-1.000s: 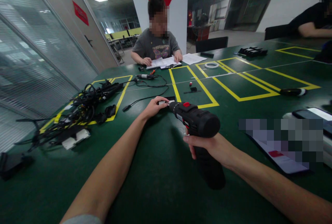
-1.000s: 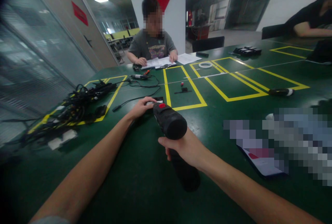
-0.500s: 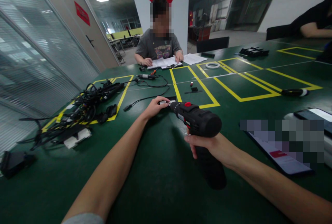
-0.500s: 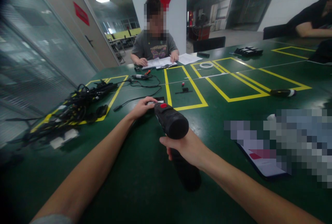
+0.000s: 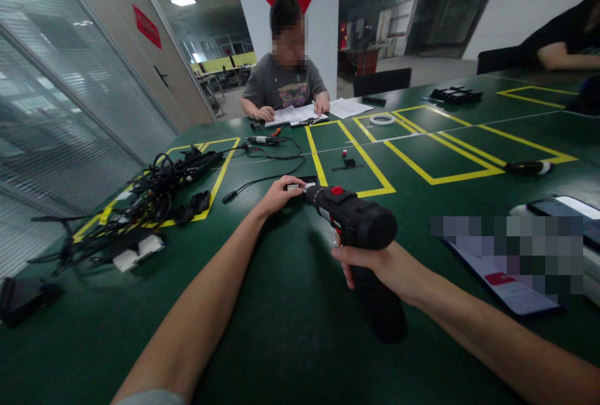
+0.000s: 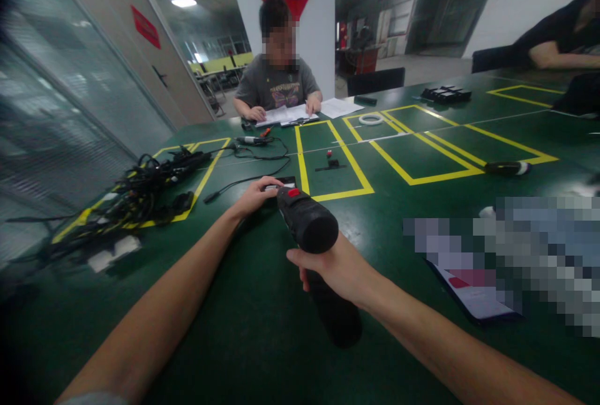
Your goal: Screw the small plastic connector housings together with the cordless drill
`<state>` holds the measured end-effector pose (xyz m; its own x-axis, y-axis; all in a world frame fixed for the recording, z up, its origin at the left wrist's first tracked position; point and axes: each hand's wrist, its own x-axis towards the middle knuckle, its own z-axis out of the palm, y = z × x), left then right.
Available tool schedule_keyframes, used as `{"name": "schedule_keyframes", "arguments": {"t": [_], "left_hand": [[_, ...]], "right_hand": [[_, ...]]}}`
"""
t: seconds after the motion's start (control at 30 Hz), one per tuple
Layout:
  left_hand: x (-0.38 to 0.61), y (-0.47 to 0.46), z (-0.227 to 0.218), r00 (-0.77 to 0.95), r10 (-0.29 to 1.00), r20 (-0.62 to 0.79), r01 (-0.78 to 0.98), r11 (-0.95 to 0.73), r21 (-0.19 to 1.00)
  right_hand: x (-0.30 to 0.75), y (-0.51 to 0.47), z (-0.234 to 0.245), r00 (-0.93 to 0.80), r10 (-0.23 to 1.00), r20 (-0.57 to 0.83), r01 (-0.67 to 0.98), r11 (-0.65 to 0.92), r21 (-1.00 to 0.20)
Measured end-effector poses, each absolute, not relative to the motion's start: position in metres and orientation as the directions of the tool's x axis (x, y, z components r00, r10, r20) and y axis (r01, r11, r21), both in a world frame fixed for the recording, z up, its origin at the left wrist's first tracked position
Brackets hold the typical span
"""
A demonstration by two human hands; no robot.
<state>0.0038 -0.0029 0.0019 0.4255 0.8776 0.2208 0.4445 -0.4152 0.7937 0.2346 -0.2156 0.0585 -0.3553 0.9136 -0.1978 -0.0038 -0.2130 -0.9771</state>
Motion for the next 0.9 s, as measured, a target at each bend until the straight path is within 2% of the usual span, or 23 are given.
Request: {"name": "schedule_keyframes", "arguments": {"t": [0.33, 0.9], "left_hand": [[0.0046, -0.0051, 0.0041, 0.425, 0.88, 0.214, 0.449, -0.41, 0.794], [0.0058, -0.005, 0.0032, 0.406, 0.889, 0.214, 0.454, -0.399, 0.796]], "right_hand": [[0.2335, -0.2163, 0.0651, -0.363, 0.905, -0.224, -0.029, -0.251, -0.968], [0.234, -0.2162, 0.0562, -0.355, 0.915, -0.19, -0.012, -0.208, -0.978]]}}
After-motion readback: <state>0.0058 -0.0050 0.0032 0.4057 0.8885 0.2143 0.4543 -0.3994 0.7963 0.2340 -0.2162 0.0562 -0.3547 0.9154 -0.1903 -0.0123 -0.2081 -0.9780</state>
